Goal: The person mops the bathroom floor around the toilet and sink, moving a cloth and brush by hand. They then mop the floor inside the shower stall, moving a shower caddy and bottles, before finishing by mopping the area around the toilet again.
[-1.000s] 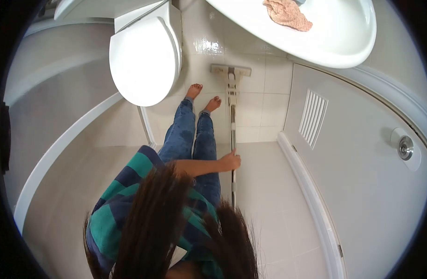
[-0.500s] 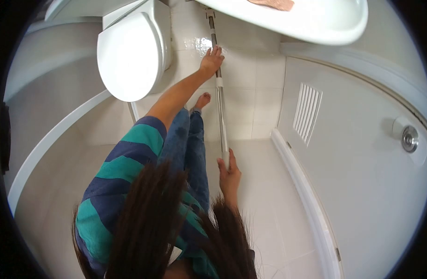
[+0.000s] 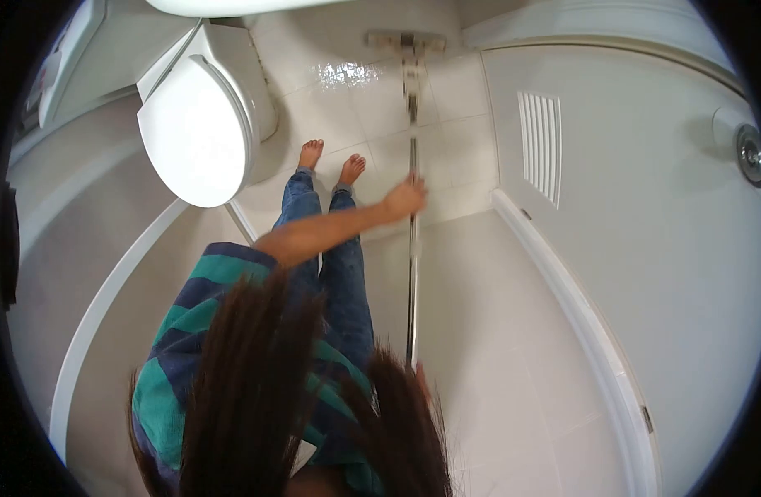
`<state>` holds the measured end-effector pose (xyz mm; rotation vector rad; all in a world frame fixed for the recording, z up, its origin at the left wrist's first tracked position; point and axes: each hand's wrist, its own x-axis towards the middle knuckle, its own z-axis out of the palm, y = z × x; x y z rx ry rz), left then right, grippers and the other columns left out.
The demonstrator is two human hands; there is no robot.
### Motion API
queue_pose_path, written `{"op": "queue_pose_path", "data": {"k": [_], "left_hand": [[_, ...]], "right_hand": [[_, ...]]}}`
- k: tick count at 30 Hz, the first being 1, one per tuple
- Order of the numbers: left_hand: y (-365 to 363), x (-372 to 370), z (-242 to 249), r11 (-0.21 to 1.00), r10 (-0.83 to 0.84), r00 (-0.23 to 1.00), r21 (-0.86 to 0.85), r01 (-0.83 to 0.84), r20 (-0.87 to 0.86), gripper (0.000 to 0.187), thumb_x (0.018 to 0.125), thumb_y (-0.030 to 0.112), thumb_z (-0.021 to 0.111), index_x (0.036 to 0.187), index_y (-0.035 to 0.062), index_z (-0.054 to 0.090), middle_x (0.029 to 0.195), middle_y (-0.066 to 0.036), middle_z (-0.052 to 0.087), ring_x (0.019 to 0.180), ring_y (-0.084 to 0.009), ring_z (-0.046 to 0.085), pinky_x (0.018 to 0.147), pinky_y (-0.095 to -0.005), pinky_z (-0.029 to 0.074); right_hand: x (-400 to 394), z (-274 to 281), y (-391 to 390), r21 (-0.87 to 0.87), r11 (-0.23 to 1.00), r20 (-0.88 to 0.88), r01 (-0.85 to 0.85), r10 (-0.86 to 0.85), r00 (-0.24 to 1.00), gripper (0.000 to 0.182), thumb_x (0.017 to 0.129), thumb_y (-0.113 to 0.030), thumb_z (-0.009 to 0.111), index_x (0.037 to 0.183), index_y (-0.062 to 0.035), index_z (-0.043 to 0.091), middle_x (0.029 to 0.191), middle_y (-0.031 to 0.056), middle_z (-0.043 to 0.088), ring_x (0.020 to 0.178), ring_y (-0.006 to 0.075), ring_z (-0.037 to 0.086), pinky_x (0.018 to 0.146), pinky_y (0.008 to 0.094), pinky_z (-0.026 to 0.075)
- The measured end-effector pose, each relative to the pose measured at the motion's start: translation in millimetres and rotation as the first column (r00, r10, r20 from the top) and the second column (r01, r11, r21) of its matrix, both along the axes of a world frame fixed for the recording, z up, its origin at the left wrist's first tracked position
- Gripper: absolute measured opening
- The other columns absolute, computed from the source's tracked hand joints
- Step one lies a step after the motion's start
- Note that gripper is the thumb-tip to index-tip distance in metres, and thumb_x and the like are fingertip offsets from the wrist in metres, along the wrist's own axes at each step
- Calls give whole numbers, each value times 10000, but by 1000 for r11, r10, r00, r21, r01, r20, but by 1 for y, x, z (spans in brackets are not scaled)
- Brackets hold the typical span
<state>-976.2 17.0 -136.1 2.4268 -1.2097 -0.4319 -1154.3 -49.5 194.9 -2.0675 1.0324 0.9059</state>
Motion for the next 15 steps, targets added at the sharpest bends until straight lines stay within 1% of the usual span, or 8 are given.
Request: {"op": "queue_pose_path", "data": {"k": [2,3,6,8,9,10,12,15], "left_hand": [[8,63,-30,987,141,987,65,-146,80,110,696,126,536,699,31,591,792,-128,553,798,-281,557,897,-377,391],[16,90,-36,973,184,977,119,-196,109,98,698,130,541,717,56,602,812,-111,557,865,-266,542,907,-361,383],[23,121,-40,979,179,964,56,-194,198,102,711,135,536,741,86,620,856,-97,563,956,-245,504,940,-409,344],[2,80,-34,978,164,969,100,-185,186,108,717,139,533,744,98,629,876,-93,566,1003,-239,484,955,-437,323],[-8,55,-20,984,100,995,150,-97,-11,125,717,143,527,743,85,635,886,-105,570,1003,-256,488,963,-468,303],[-21,14,-16,982,100,992,153,-111,76,136,715,149,523,732,79,638,883,-110,573,992,-274,489,959,-479,305],[-37,-59,21,988,146,988,37,-148,55,155,716,163,530,754,63,642,898,-117,578,999,-302,486,902,-493,361],[-25,-100,91,992,-80,972,79,100,-221,191,713,150,553,846,60,657,963,-130,583,1070,-327,455,919,-486,341]], "right_hand": [[28,-28,11,17,999,33,41,-42,999,410,819,-175,579,1192,-36,477,743,101,609,598,101,496,572,244,426],[40,-37,17,31,997,24,70,-71,997,411,820,-175,577,1193,-36,476,735,96,608,591,99,492,567,242,424],[56,-47,22,-16,992,3,128,-128,992,445,810,-199,593,1203,-34,467,690,64,580,579,88,459,551,237,410],[36,-30,3,-17,994,1,106,-106,994,445,805,-197,597,1201,-39,470,697,74,583,585,88,463,557,241,413],[21,-16,-9,-25,997,-12,77,-78,997,445,802,-195,600,1200,-42,472,700,79,585,588,89,464,560,243,414],[-1,3,-20,-26,998,-46,53,-54,997,446,800,-194,602,1200,-44,474,703,84,587,590,89,466,563,245,416],[-27,37,-30,-43,999,-122,25,-30,992,446,795,-192,607,1198,-50,477,710,95,590,596,89,470,569,249,418],[-43,68,-32,-66,998,-213,-3,-11,977,447,788,-188,614,1195,-58,483,720,110,596,604,90,475,579,255,422]]}}
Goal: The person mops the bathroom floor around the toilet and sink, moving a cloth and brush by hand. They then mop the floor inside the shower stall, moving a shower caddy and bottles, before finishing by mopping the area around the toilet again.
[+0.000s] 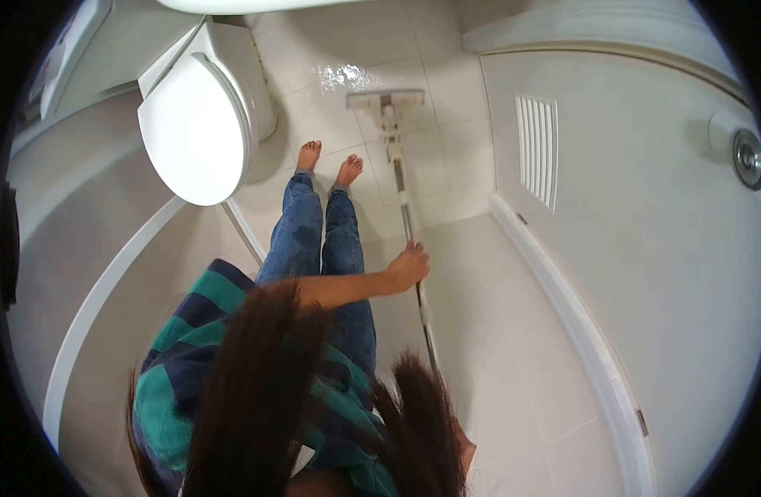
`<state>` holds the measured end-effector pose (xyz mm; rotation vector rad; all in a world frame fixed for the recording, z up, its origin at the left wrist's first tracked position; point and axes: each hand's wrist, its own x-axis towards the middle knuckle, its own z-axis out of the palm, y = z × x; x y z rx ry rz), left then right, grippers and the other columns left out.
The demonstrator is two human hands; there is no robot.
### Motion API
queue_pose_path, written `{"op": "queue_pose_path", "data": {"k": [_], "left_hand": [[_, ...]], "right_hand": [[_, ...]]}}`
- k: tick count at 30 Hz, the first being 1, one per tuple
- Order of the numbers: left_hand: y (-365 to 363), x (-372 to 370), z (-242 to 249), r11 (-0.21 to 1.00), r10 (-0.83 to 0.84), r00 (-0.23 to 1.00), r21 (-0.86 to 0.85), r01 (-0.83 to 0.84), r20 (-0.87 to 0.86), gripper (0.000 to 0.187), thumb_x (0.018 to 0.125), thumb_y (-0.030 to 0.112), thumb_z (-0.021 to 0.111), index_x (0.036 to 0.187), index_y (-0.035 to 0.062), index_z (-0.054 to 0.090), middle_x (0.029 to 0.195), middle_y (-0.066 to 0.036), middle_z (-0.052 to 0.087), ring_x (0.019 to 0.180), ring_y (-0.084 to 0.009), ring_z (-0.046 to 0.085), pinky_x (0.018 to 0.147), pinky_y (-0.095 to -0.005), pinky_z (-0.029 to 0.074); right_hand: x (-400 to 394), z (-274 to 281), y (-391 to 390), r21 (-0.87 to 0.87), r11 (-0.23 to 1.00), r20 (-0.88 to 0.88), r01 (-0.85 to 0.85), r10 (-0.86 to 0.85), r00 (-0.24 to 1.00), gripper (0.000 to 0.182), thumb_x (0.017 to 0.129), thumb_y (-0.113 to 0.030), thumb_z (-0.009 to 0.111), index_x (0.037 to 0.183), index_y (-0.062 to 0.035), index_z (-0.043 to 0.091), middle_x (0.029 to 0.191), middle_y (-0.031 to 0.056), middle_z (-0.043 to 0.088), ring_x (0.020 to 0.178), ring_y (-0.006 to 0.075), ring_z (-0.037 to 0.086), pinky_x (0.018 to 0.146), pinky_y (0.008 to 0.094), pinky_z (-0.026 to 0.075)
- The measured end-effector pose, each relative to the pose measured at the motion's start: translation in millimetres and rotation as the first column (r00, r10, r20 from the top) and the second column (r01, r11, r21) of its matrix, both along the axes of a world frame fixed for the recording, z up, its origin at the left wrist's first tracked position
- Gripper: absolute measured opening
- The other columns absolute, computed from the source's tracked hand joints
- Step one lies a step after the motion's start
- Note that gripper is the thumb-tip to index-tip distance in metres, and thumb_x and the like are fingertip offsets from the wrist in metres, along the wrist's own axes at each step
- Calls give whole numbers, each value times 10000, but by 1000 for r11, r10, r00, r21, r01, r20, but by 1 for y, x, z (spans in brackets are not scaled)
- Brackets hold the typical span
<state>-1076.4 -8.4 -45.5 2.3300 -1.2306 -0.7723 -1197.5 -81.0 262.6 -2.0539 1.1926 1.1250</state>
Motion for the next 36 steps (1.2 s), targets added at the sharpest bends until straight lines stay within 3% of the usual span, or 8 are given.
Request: {"op": "queue_pose_path", "data": {"k": [9,11,18,24,27,30,34,36], "left_hand": [[125,96,-81,870,457,837,45,-491,300,155,683,108,540,798,44,621,861,-109,590,958,-289,535,837,-370,431],[178,139,-114,866,422,823,100,-491,381,257,707,90,520,948,31,585,1108,-191,527,1041,-293,508,876,-388,419],[262,182,-152,704,564,756,286,-650,331,271,785,166,504,1045,137,575,1276,-94,412,1261,-296,262,1002,-460,242],[206,101,-98,752,560,821,348,-559,109,268,759,122,513,1020,127,579,1266,-89,416,1216,-321,334,970,-459,311],[258,131,-105,728,648,716,63,-683,260,246,758,119,513,994,119,582,1270,-70,416,1221,-316,326,984,-455,288],[286,160,-94,674,613,698,216,-707,371,315,761,103,506,1073,127,532,1269,-71,412,1230,-302,310,1004,-455,250],[295,136,-92,547,780,448,-128,-828,436,522,725,55,545,1223,130,405,1341,-78,315,1261,-287,246,1012,-463,220],[315,88,-52,130,990,116,-199,-971,78,582,714,97,580,1255,117,365,1361,-81,281,1261,-294,242,1008,-462,223]], "right_hand": [[14,-79,-3,88,951,286,-297,262,922,453,766,-177,635,1187,-83,499,749,156,612,629,92,490,607,273,434],[61,-131,28,97,901,480,-422,329,813,454,761,-174,640,1185,-88,502,756,166,616,635,92,494,613,277,437],[119,-160,134,113,852,414,-512,428,803,495,784,-177,617,1229,-58,435,986,226,586,948,286,576,814,338,430],[60,-96,101,102,857,378,-506,437,816,470,768,-75,594,1206,8,447,886,134,620,772,120,555,694,258,448],[73,-113,137,70,845,394,-530,465,793,471,769,-78,589,1210,8,447,822,107,616,672,105,521,623,254,445],[109,-124,179,141,895,230,-422,386,894,489,799,-158,578,1235,-5,417,944,163,590,794,171,550,702,275,444],[79,-133,180,176,918,255,-355,305,917,502,815,-183,570,1252,-11,392,976,174,582,814,183,555,724,278,440],[30,-131,164,109,848,489,-519,409,771,478,803,-113,569,1241,-8,407,755,56,534,623,89,471,551,218,386]]}}
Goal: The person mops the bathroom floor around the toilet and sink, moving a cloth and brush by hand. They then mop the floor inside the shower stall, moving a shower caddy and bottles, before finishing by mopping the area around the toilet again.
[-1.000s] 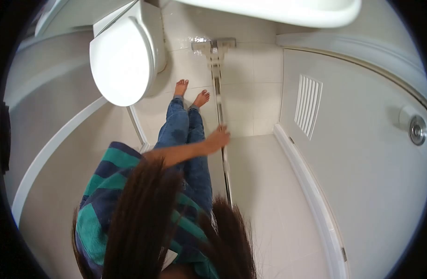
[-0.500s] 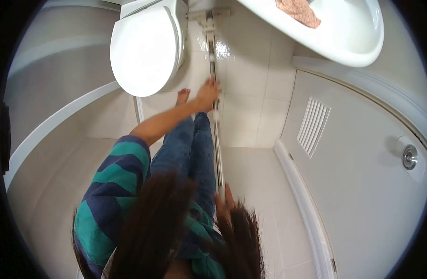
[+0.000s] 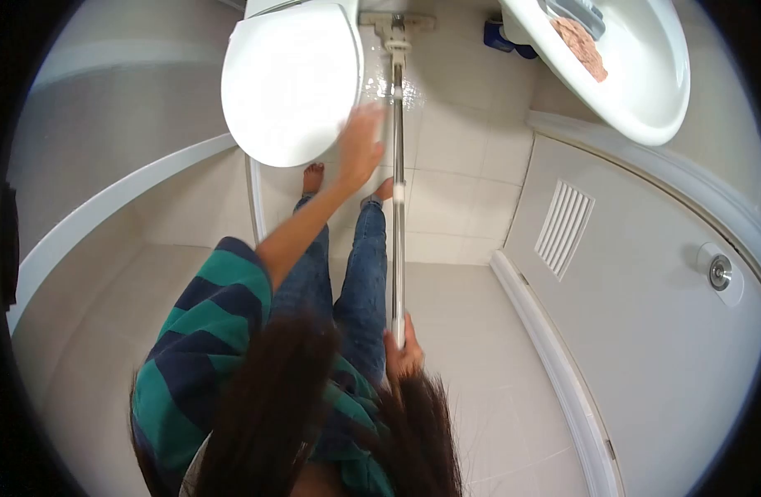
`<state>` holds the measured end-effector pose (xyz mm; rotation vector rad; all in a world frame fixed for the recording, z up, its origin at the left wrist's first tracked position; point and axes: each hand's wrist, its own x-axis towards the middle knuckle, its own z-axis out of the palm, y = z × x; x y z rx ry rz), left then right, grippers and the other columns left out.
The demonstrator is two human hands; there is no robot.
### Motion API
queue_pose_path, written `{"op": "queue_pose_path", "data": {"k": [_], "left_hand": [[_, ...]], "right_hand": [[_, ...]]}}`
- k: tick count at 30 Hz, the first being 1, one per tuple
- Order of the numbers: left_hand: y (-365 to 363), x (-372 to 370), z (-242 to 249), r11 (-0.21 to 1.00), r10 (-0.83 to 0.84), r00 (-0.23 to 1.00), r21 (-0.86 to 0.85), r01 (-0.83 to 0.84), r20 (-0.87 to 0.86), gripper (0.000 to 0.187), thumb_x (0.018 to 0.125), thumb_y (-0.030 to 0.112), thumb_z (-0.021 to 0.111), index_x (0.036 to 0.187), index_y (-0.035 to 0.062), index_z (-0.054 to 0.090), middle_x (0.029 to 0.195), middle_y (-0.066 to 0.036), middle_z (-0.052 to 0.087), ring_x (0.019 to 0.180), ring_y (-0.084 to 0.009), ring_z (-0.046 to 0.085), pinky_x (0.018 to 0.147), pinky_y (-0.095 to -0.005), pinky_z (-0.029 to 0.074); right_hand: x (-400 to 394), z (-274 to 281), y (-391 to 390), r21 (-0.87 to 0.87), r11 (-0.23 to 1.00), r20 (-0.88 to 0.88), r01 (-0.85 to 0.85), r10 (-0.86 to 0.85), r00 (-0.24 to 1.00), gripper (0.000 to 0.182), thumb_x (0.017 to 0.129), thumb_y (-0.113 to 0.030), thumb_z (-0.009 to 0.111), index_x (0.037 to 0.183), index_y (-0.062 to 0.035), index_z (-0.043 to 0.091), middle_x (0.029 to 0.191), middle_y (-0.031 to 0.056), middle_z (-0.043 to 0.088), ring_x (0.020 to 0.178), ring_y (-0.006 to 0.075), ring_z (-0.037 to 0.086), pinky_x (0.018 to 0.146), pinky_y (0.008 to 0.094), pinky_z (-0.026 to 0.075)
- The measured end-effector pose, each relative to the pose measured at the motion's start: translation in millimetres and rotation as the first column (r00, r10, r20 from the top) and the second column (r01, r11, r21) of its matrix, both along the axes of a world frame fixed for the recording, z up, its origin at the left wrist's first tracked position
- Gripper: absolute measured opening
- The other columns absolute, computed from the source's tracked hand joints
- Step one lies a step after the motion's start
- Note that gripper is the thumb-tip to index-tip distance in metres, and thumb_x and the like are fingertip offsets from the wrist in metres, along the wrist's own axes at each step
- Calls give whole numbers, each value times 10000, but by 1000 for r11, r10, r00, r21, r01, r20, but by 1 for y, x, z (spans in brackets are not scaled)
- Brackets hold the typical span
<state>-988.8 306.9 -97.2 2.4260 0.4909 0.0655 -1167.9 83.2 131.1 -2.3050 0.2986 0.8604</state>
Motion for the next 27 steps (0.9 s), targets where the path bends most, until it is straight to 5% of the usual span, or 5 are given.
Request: {"op": "queue_pose_path", "data": {"k": [3,7,8,11,27], "left_hand": [[46,-85,-33,445,888,458,-181,-877,-33,611,717,115,600,1263,74,330,1312,-133,329,1213,-297,309,993,-472,240],[135,-168,-138,-606,603,325,-683,-407,-729,562,751,165,596,1243,65,342,1226,-121,398,1091,-286,430,886,-479,366],[142,-173,-138,140,726,603,-788,-600,-331,523,762,220,579,1215,70,364,1171,-116,437,1025,-279,465,822,-455,401],[148,-139,-135,-740,469,251,-532,-412,-847,407,778,335,557,1064,63,458,1002,-96,537,871,-218,519,690,-352,452],[227,-105,99,-169,776,519,-911,-376,-358,212,823,187,584,977,43,580,771,9,594,708,-79,562,546,-240,405]], "right_hand": [[-61,15,0,116,970,-114,212,-199,973,489,796,-88,582,1246,-16,405,638,-15,496,510,37,419,451,182,354],[-83,-30,32,84,989,132,124,-134,982,521,794,-101,600,1264,-33,384,626,-34,479,460,28,387,403,172,323],[-59,-30,61,14,949,-69,315,-314,947,514,801,-120,598,1260,-30,385,613,-32,474,436,33,385,372,179,304],[-7,-51,103,13,953,-135,301,-297,945,483,796,-126,588,1236,-20,420,547,-17,460,434,53,397,392,204,337],[-99,39,84,-191,959,-154,209,-239,959,453,775,-209,620,1170,-39,477,670,64,547,573,116,491,525,257,419]]}}
